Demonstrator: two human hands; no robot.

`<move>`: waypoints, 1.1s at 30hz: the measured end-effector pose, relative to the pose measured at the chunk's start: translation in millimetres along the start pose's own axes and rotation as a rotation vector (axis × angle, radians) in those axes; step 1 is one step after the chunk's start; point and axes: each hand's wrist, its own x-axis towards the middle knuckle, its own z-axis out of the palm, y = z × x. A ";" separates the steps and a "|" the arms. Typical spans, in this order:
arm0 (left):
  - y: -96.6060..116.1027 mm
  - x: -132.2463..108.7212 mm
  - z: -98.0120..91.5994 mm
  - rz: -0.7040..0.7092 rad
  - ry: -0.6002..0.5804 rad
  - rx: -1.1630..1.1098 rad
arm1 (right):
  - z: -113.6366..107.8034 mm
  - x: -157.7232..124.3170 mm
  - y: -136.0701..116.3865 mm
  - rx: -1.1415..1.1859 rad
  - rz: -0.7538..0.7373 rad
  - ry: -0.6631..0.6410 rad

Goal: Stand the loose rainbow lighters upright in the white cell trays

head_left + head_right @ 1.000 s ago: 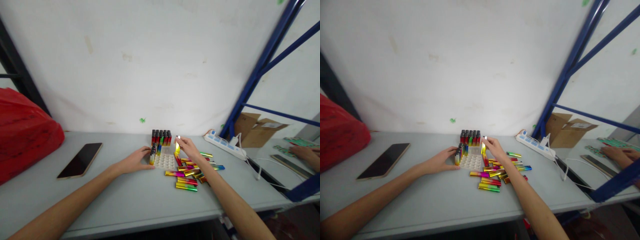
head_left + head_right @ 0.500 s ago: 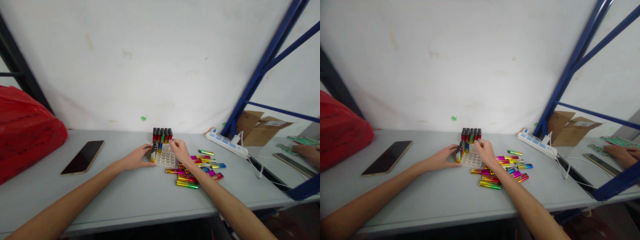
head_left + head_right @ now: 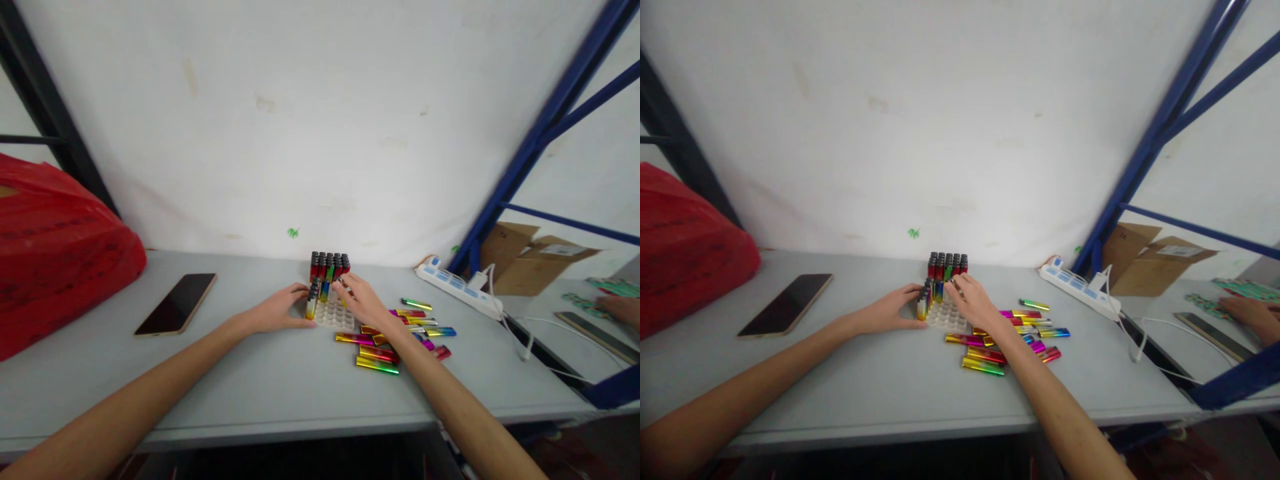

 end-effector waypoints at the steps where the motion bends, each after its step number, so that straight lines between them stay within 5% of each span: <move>1: -0.1 -0.2 -0.1 -0.001 -0.003 0.001 | -1.3 -0.2 -0.5 -0.066 -0.026 -0.015; 10: -1.1 0.2 0.5 0.000 -0.015 0.007 | 8.2 4.0 0.9 -0.094 0.029 -0.080; 20: -2.2 1.2 0.8 0.025 -0.011 0.008 | 7.1 8.5 -17.7 -0.538 0.044 -0.212; 28: -0.1 1.2 0.0 0.004 -0.021 0.049 | -64.4 -6.7 24.4 -0.373 0.026 -0.181; 33: 1.0 1.2 -0.9 0.001 -0.039 0.044 | -91.4 -18.8 40.5 -0.297 0.203 -0.260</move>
